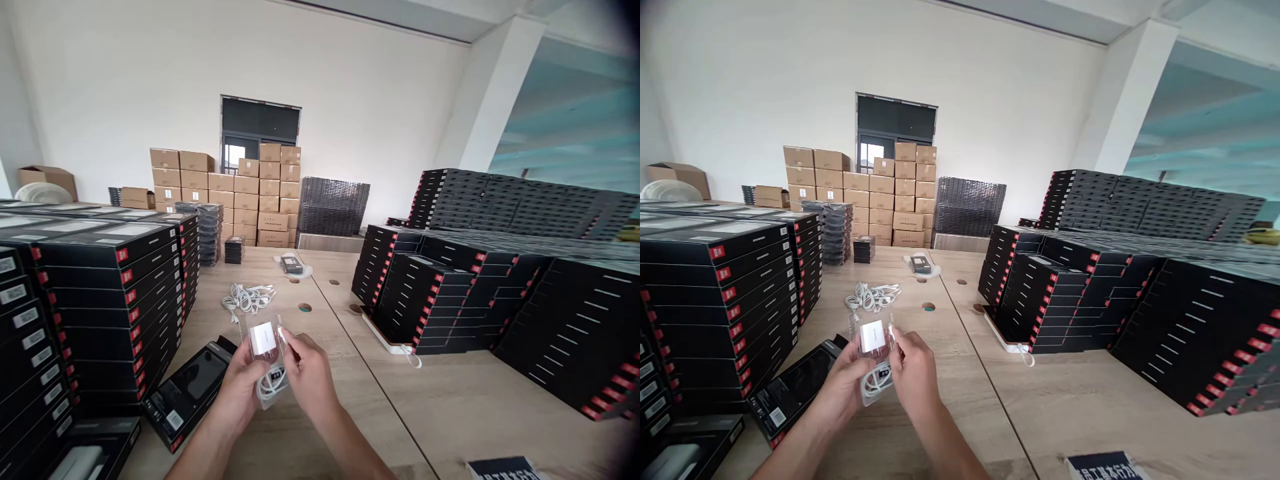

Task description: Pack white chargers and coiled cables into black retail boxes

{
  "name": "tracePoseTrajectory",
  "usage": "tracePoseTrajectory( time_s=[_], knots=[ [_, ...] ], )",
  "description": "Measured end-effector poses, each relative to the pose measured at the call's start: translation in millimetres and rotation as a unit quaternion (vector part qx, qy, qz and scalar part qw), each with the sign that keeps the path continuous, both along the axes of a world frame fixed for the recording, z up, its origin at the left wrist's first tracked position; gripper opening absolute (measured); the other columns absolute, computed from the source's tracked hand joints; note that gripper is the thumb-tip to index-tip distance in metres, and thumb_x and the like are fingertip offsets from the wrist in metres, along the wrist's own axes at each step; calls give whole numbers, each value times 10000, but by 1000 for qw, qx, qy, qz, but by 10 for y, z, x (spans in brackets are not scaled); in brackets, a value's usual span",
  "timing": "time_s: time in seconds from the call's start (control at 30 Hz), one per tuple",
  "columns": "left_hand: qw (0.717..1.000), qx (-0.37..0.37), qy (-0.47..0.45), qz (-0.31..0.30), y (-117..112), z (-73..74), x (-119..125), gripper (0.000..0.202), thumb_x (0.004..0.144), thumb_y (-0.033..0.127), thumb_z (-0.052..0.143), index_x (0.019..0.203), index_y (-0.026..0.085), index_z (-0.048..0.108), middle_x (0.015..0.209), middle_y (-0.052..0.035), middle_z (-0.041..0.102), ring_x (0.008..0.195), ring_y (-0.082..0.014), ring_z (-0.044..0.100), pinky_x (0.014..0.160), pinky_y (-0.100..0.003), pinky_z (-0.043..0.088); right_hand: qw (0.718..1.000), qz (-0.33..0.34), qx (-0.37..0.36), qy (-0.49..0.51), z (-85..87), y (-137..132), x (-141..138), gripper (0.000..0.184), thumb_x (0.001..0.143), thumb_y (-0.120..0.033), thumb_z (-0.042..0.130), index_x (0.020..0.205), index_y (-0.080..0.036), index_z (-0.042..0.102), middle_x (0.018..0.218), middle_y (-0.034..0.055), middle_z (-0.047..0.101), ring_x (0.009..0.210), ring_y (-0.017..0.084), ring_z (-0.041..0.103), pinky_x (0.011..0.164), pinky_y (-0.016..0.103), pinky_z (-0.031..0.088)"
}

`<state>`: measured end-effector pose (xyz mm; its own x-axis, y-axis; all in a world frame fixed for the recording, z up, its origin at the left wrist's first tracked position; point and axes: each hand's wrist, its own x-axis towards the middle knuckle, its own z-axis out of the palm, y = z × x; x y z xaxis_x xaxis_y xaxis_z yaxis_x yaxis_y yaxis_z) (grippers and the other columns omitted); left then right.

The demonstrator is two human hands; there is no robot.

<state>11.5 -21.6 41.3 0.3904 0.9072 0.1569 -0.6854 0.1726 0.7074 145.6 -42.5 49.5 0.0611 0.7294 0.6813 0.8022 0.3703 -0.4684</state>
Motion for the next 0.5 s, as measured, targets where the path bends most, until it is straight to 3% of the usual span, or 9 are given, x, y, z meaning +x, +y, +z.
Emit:
tracePoseTrajectory(
  time_s=[0.23,0.5],
  knots=[
    [1000,9,-8,-6,24,-46,-2,486,635,77,669,1104,199,646,974,-42,726,871,-195,664,799,-287,478,997,-12,-27,-72,-7,9,0,428,860,-98,447,1238,-154,641,810,81,679,708,187,649,669,278,505],
    [1000,-13,8,-5,-14,-31,-14,496,570,97,699,1057,190,678,1006,-60,733,957,-229,664,833,-290,475,996,14,-82,-42,35,16,-37,381,844,-96,452,1110,-152,720,775,89,723,659,202,655,648,298,515]
  ],
)
